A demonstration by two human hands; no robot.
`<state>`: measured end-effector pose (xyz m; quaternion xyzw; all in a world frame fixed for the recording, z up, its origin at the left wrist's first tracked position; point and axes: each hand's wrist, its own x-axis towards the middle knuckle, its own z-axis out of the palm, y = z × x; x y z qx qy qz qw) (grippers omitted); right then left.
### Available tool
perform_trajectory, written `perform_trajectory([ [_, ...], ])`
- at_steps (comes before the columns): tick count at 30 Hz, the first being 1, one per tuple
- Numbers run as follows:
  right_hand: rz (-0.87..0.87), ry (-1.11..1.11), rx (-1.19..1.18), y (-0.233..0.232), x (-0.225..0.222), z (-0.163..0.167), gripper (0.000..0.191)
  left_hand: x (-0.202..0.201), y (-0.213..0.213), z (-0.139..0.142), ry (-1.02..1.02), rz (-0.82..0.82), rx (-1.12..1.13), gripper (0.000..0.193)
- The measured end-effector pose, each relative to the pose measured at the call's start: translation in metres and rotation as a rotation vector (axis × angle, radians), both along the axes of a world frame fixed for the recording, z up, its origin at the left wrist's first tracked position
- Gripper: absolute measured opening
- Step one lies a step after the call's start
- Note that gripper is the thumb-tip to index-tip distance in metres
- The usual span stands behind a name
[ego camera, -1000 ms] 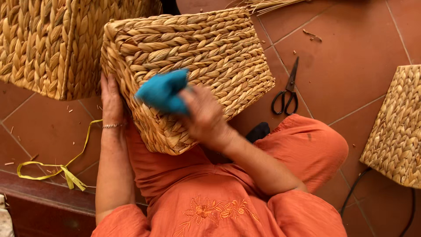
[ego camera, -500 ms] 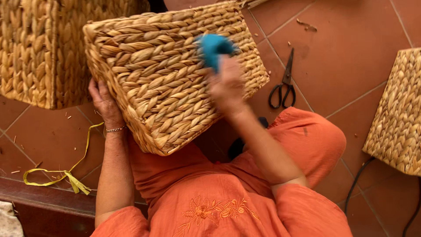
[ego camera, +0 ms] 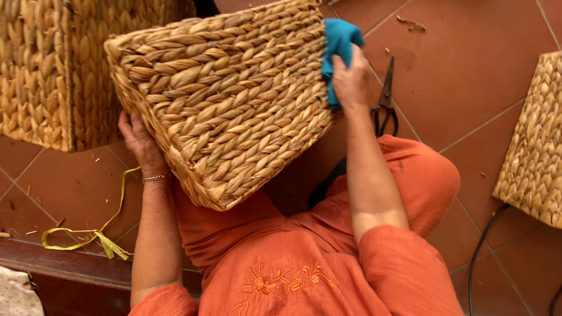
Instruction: The person wipes a woven basket with a blue cloth and trims protruding fibers using shears. They rotate the basket to clean different sides and continue trimming loose strands along the edges.
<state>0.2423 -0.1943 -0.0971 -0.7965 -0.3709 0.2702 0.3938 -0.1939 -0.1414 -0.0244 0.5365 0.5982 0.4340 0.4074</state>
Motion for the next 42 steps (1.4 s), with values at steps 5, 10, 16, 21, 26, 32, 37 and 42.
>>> perform_trajectory([
  [5, 0.089, 0.008, 0.032, 0.003, 0.007, -0.014, 0.053, 0.002, 0.001, 0.000, -0.128, 0.014, -0.025, 0.072],
  [10, 0.219, 0.439, 0.058, 0.006, 0.015, 0.009, 0.065, 0.001, 0.002, -0.003, -0.044, 0.028, -0.013, 0.070],
  [16, 0.271, -0.021, 0.071, 0.019, -0.035, 0.060, 0.060, 0.003, 0.006, -0.004, 0.067, 0.034, 0.064, 0.065],
  [21, 0.506, -0.156, 0.597, 0.003, -0.149, 0.148, 0.031, 0.002, 0.004, -0.003, -0.044, 0.028, 0.003, 0.066],
  [26, 0.588, -0.191, 0.879, 0.021, -0.176, 0.127, 0.045, 0.001, 0.001, -0.003, -0.100, -0.127, 0.132, 0.068],
  [32, 0.180, -0.397, 0.078, 0.067, -0.015, -0.016, 0.048, 0.005, 0.005, -0.004, 0.016, 0.050, 0.033, 0.068],
  [37, 0.006, -0.430, -0.344, 0.031, 0.025, -0.020, 0.046, 0.014, 0.013, -0.002, -0.003, 0.094, 0.019, 0.067],
  [42, 0.312, -0.246, -0.048, 0.026, -0.065, 0.080, 0.068, 0.018, 0.017, 0.003, 0.055, 0.092, 0.031, 0.068],
])
